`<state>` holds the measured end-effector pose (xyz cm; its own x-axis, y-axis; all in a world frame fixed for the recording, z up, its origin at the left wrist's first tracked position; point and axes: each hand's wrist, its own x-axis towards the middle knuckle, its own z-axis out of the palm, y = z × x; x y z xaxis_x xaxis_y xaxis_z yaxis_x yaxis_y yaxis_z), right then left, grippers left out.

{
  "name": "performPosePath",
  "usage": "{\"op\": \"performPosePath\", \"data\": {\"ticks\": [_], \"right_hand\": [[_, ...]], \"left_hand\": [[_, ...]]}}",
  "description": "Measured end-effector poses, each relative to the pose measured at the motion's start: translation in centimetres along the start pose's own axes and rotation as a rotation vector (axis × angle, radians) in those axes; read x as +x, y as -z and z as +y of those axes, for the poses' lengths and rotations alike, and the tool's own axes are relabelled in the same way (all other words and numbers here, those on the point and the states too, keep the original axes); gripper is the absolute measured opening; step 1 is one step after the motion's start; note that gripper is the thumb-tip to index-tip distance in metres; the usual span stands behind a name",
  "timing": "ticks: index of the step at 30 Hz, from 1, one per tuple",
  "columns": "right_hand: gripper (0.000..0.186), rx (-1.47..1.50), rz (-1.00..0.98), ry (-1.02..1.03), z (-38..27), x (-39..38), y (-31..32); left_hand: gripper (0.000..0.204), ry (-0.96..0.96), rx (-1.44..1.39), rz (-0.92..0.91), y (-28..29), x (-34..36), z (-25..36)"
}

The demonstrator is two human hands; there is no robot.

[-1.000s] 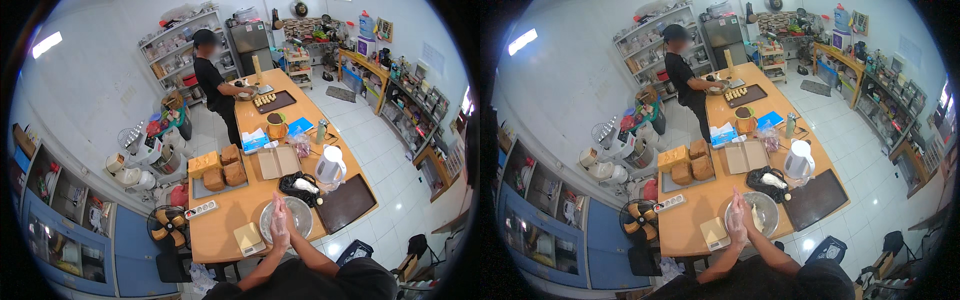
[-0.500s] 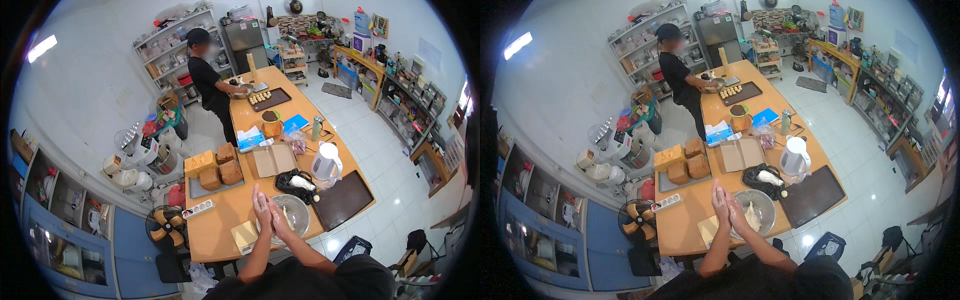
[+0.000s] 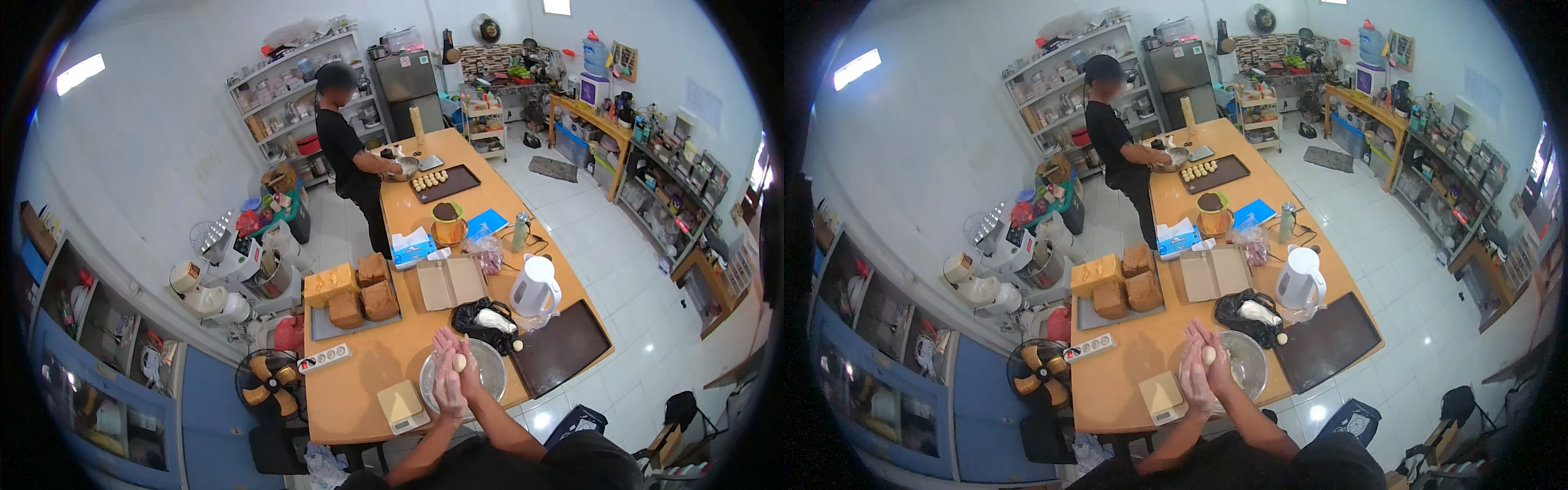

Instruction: The person tears portions of dough from a bowl, weighs them on a digital scale, and rolls the dough into balls by hand.

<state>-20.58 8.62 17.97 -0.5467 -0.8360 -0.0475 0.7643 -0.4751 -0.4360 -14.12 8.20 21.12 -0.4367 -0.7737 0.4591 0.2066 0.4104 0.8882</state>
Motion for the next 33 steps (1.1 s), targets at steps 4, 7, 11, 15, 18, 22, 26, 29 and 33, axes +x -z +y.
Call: {"op": "performPosePath", "data": {"ticks": [4,7,11,15,18,22,26,29,33], "right_hand": [[0.064,-0.326,0.032,-0.135,0.3,-0.6,0.7],[0.056,-0.509,-0.008,0.064,-0.4,0.0,0.3],[0.06,-0.342,-0.15,-0.052,0.3,-0.1,0.8],[0.06,-0.578,-0.085,-0.048,-0.1,0.3,1.0],[0.058,-0.596,-0.076,0.06,0.6,1.4,2.1],[0.054,-0.509,-0.093,-0.009,0.8,0.0,-1.1],[0.057,-0.555,-0.009,0.15,1.3,1.9,2.0],[0.058,-0.46,0.022,0.113,1.8,0.7,0.5],[0.055,-0.576,-0.072,-0.049,1.5,0.3,-0.2]], "left_hand": [[0.052,0.217,0.004,0.22,-0.1,2.5,-2.7],[0.051,0.072,0.014,0.011,-0.5,-1.0,-0.1],[0.051,-0.024,0.07,-0.049,-0.1,-0.8,-3.3],[0.049,0.273,-0.129,0.277,-1.3,0.2,-6.7],[0.05,0.352,-0.268,0.166,-2.1,-0.6,-2.5],[0.051,0.264,-0.063,0.234,0.0,2.4,-3.6],[0.052,0.28,-0.159,0.066,-1.6,0.5,-0.6],[0.05,0.122,-0.005,-0.035,-1.1,-0.9,-2.1],[0.05,0.385,-0.15,0.0,-0.9,-0.8,-5.5]]}}
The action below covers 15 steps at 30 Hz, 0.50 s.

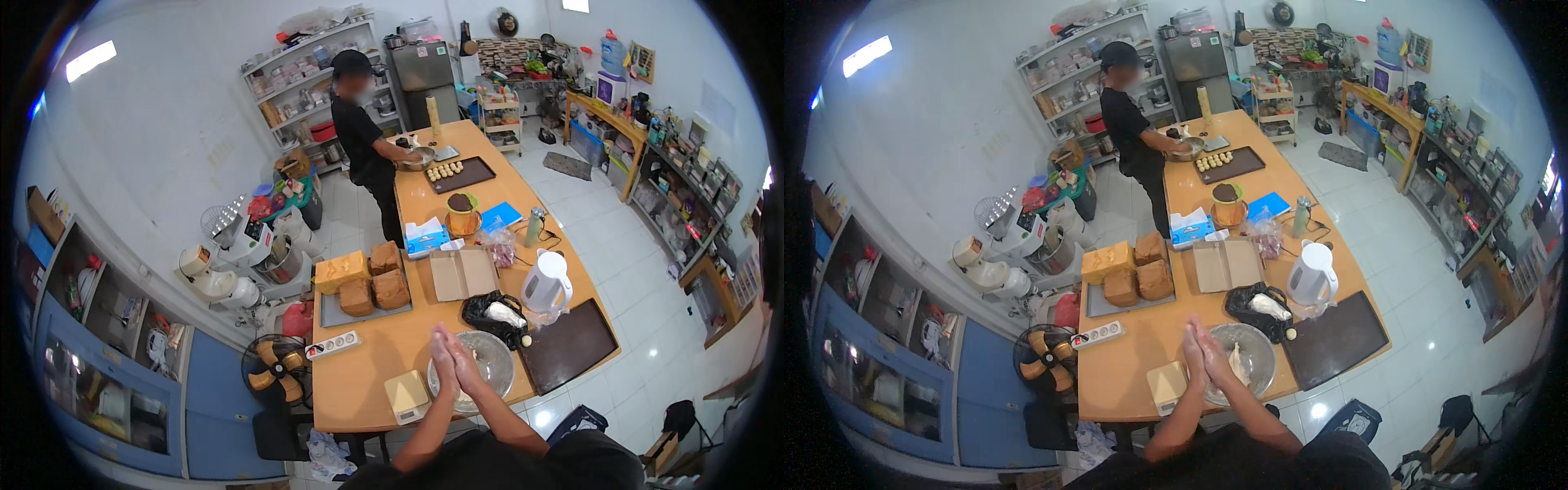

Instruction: The person tears portions of dough from a bowl, weighs them on a digital scale, and rolls the dough into balls by hand.

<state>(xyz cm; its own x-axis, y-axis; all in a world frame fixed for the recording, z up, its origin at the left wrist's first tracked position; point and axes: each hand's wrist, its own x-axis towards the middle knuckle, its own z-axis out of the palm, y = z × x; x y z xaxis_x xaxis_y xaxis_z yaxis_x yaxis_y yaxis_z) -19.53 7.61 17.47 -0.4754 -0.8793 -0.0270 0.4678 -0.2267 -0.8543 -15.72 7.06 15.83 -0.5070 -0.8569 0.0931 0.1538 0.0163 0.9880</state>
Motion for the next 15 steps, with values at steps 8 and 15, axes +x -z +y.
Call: {"op": "performPosePath", "data": {"ticks": [8,15], "right_hand": [[0.047,-0.137,0.125,0.064,3.2,0.6,2.8],[0.053,-0.038,0.189,-0.024,0.7,0.5,2.0]], "left_hand": [[0.053,0.213,-0.281,0.025,0.9,1.5,-0.1],[0.056,0.105,-0.199,0.168,0.6,1.8,2.1]]}}
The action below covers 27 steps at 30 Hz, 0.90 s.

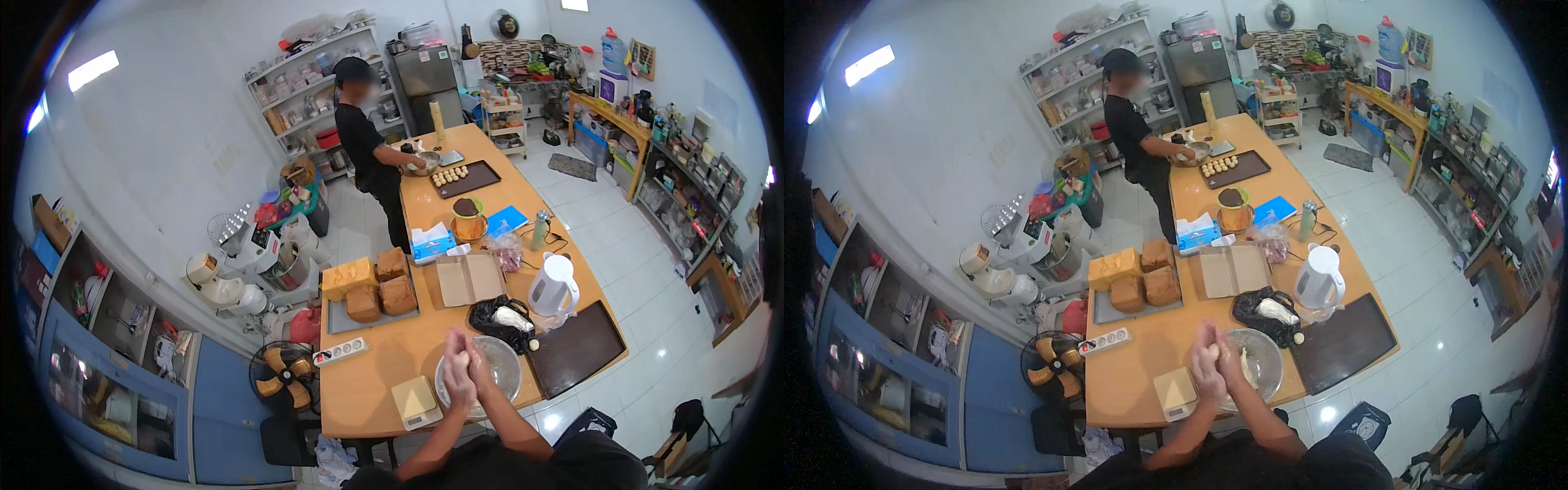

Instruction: The person tears portions of dough from a bowl, weighs them on a digital scale, and rolls the dough into balls by hand.

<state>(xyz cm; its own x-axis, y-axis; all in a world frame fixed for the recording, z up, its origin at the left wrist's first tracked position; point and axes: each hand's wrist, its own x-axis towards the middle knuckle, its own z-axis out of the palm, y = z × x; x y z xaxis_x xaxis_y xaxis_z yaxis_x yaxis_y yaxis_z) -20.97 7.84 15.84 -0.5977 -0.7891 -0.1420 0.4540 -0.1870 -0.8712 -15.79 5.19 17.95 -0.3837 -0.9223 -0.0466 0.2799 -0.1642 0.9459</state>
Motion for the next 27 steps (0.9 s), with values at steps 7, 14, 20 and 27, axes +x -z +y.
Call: {"op": "performPosePath", "data": {"ticks": [7,14,20,27], "right_hand": [[0.056,0.067,-0.007,0.086,-3.7,-1.4,-2.1],[0.061,0.062,-0.114,0.145,-5.4,-3.0,-2.1],[0.064,0.222,-0.274,0.06,-5.3,-4.8,-2.8],[0.064,0.28,-0.262,0.107,-5.2,-4.1,-1.9]], "left_hand": [[0.056,0.072,-0.111,0.067,-1.7,0.8,3.8],[0.052,0.194,-0.482,0.192,-5.7,-3.6,8.0],[0.052,-0.172,-0.081,0.076,-2.6,-1.7,6.5],[0.058,-0.252,0.327,-0.023,-2.7,-3.1,6.2]]}}
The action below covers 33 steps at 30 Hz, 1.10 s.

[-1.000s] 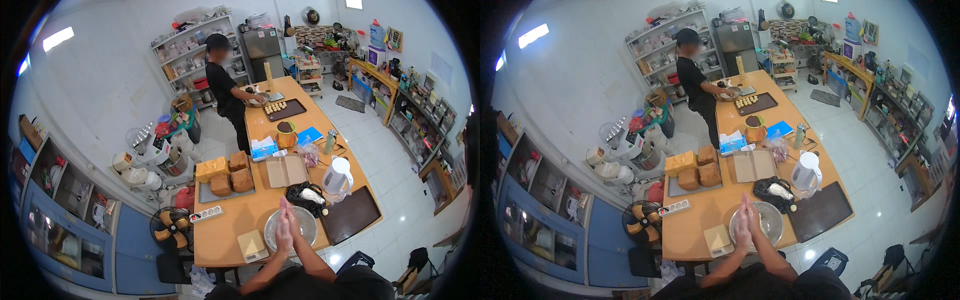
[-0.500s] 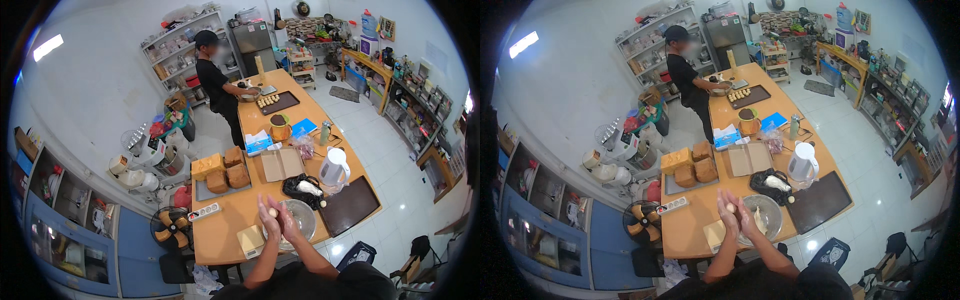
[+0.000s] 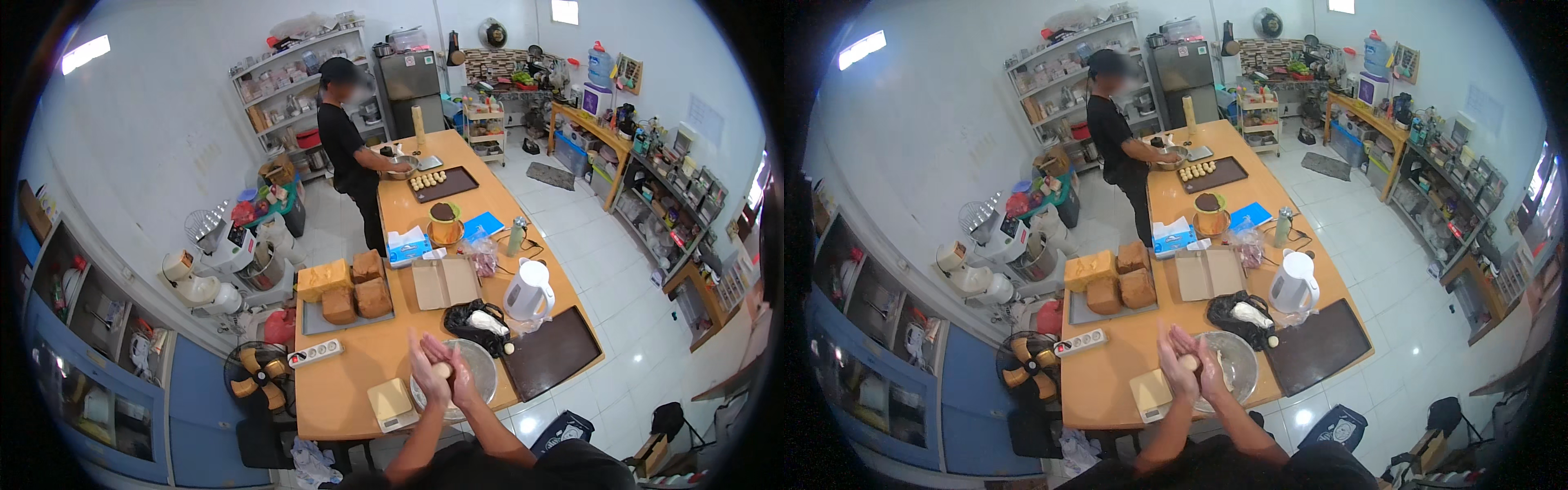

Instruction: The person tears portions of dough from a bowl, weighs them on a digital scale, and rolls the dough into balls by hand.

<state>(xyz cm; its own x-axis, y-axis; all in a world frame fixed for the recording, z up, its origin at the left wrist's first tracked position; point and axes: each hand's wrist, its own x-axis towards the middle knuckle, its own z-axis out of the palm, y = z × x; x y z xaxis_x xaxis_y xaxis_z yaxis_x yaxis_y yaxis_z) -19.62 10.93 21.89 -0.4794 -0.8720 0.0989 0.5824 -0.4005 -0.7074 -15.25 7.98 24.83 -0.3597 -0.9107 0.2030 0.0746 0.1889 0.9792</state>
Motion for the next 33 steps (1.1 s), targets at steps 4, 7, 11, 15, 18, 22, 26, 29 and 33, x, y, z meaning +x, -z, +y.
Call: {"op": "performPosePath", "data": {"ticks": [4,7,11,15,18,22,26,29,33], "right_hand": [[0.064,-0.497,0.173,0.022,-1.1,1.3,0.0],[0.064,-0.192,0.099,-0.005,-0.2,1.0,-0.8],[0.066,-0.058,0.086,-0.001,-1.1,0.6,-1.6],[0.068,-0.142,0.134,0.008,-1.9,1.5,-2.4],[0.068,-0.108,0.055,-0.017,-0.2,0.9,-2.1],[0.068,0.015,0.086,0.05,-0.3,2.0,-0.9],[0.067,0.124,0.097,-0.064,-0.4,1.1,-1.4],[0.068,-0.113,0.017,0.001,-0.3,1.8,-1.4],[0.07,0.005,0.162,-0.007,-1.9,1.5,-2.3]], "left_hand": [[0.06,0.271,-0.62,0.241,-2.0,0.1,5.6],[0.055,0.038,-0.355,0.076,0.1,0.0,-0.9],[0.054,0.209,-0.404,0.061,-0.2,0.5,1.5],[0.057,0.364,-0.522,-0.086,0.2,0.3,3.9],[0.057,-0.151,-0.175,0.088,0.8,2.5,0.7],[0.052,0.171,-0.506,-0.051,0.1,0.3,0.5],[0.049,-0.01,-0.412,0.1,0.2,2.2,-2.3],[0.049,0.159,-0.833,0.11,-1.0,1.1,-4.9],[0.052,0.049,-0.483,-0.051,-0.7,-0.4,-0.6]]}}
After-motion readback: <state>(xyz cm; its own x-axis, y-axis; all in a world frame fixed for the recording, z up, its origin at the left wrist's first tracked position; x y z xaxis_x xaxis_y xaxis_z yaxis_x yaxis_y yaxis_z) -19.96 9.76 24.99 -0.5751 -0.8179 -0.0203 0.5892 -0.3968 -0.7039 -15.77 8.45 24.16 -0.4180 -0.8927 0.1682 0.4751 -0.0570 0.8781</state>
